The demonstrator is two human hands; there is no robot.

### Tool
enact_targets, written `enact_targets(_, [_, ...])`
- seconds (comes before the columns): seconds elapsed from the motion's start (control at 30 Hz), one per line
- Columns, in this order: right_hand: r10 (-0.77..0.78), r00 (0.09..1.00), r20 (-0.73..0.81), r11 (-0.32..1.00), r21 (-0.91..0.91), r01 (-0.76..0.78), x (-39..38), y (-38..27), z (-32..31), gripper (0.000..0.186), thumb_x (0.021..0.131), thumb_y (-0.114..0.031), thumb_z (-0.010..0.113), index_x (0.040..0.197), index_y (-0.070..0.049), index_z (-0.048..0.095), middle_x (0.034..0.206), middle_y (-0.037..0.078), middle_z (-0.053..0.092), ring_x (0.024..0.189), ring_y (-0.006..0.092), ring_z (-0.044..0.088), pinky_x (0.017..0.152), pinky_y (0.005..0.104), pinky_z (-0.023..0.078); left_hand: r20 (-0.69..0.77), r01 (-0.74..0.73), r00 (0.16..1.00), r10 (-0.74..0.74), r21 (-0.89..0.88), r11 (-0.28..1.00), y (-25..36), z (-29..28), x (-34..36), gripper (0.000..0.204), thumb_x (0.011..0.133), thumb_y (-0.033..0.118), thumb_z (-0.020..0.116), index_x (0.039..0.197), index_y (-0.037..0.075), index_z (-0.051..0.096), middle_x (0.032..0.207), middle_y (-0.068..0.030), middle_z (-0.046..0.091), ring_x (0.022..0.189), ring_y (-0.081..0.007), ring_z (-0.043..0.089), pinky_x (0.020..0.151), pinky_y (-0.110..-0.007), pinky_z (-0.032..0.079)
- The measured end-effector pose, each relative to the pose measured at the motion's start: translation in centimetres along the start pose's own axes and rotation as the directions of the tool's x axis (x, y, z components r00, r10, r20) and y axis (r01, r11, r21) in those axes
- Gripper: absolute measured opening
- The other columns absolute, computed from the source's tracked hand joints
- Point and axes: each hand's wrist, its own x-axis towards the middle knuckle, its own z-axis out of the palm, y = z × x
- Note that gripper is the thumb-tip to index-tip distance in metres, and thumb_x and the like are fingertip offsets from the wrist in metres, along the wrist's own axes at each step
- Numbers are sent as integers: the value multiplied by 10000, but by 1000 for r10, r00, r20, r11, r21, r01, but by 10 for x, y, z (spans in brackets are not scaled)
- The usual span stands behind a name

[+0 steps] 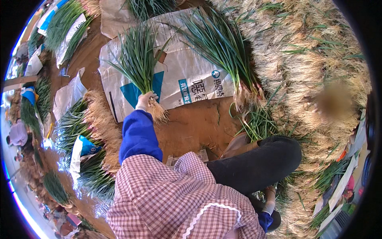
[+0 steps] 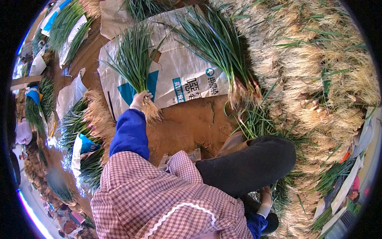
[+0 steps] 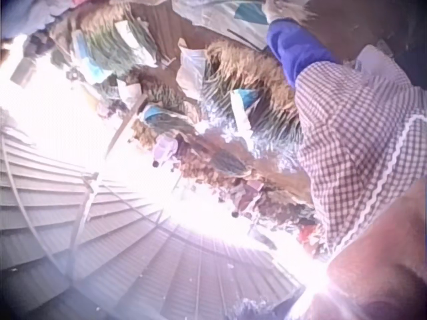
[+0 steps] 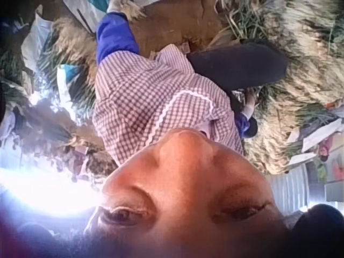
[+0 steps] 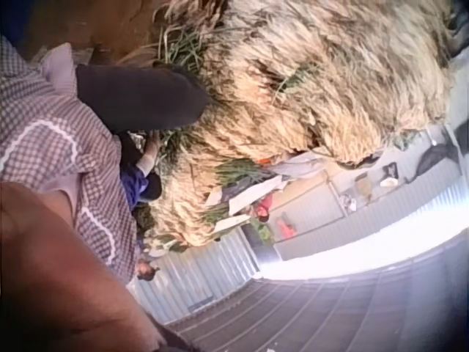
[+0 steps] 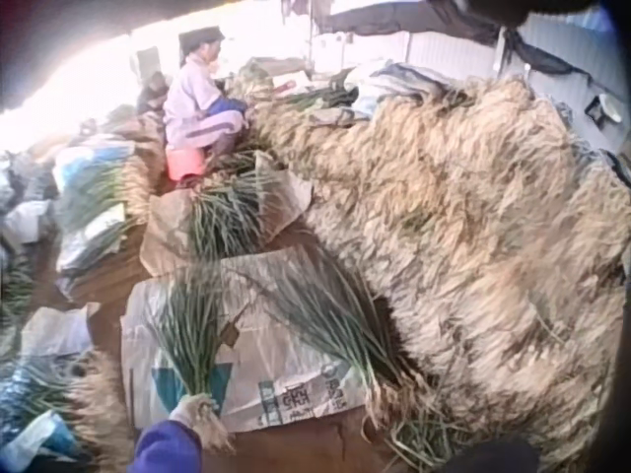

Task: The person sits on the floor and repeatedly gathers green onions, aligns the roots, and ties them into bundles using a rubber band. They then place the finished bundles aside and continue the process with new onions.

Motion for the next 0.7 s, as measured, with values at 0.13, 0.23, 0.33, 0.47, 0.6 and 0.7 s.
enact_targets(0.13, [-229, 969, 88, 896, -370, 245, -5, 83, 48, 357, 880, -166, 534, 1202, -33, 616, 1279, 157, 593, 1179, 319, 557, 956, 385, 456, 134, 33, 990, -50, 131, 991, 11, -19, 23, 231, 845, 106, 632, 1029, -27, 589, 926, -165, 670, 820, -296, 689, 588, -398, 564])
enact_targets(0.23, [-52, 997, 53, 989, -135, 58, 2, 67, 31, 357, 860, -129, 538, 1197, -46, 621, 1278, 151, 589, 1169, 318, 560, 956, 387, 464, 137, 43, 989, -55, 89, 995, 30, 13, -20, 210, 813, 69, 597, 1009, -3, 583, 908, -136, 653, 763, -253, 666, 586, -386, 582])
enact_targets(0.33, [24, 997, 75, 984, -176, -11, 15, 46, 26, 359, 845, -98, 536, 1190, -61, 626, 1251, 143, 595, 1146, 311, 569, 959, 387, 469, 295, 98, 955, -41, -181, 979, 46, 64, -107, 201, 811, 86, 589, 981, -18, 612, 864, -121, 659, 717, -242, 661, 644, -414, 589])
enact_targets(0.47, [-122, 973, 197, 788, -577, 215, 16, 33, 17, 336, 863, -89, 504, 1172, -62, 631, 1180, 153, 620, 1108, 303, 584, 969, 387, 466, 482, 313, 864, -144, -291, 904, -5, 83, -145, 179, 806, 89, 600, 940, -26, 631, 816, -161, 679, 651, -264, 668, 642, -384, 591])
enact_targets(0.6, [-18, 1000, 18, 996, -85, 19, 22, 22, 4, 328, 948, -133, 422, 1190, -18, 611, 1270, 178, 589, 1183, 319, 549, 1026, 381, 421, 413, 325, 896, -164, -356, 876, -80, 37, -69, 265, 892, 186, 686, 1115, 56, 627, 1024, -103, 689, 875, -229, 680, 735, -414, 573])
enact_targets(0.7, [130, 989, -67, 979, 164, -118, 4, 28, -40, 359, 985, -175, 388, 1227, 0, 588, 1326, 174, 563, 1232, 283, 526, 1057, 355, 387, -83, 164, 985, -151, 195, 967, -42, 15, -86, 450, 885, 385, 676, 1191, 62, 612, 1070, -97, 675, 1026, -237, 623, 892, -423, 494])
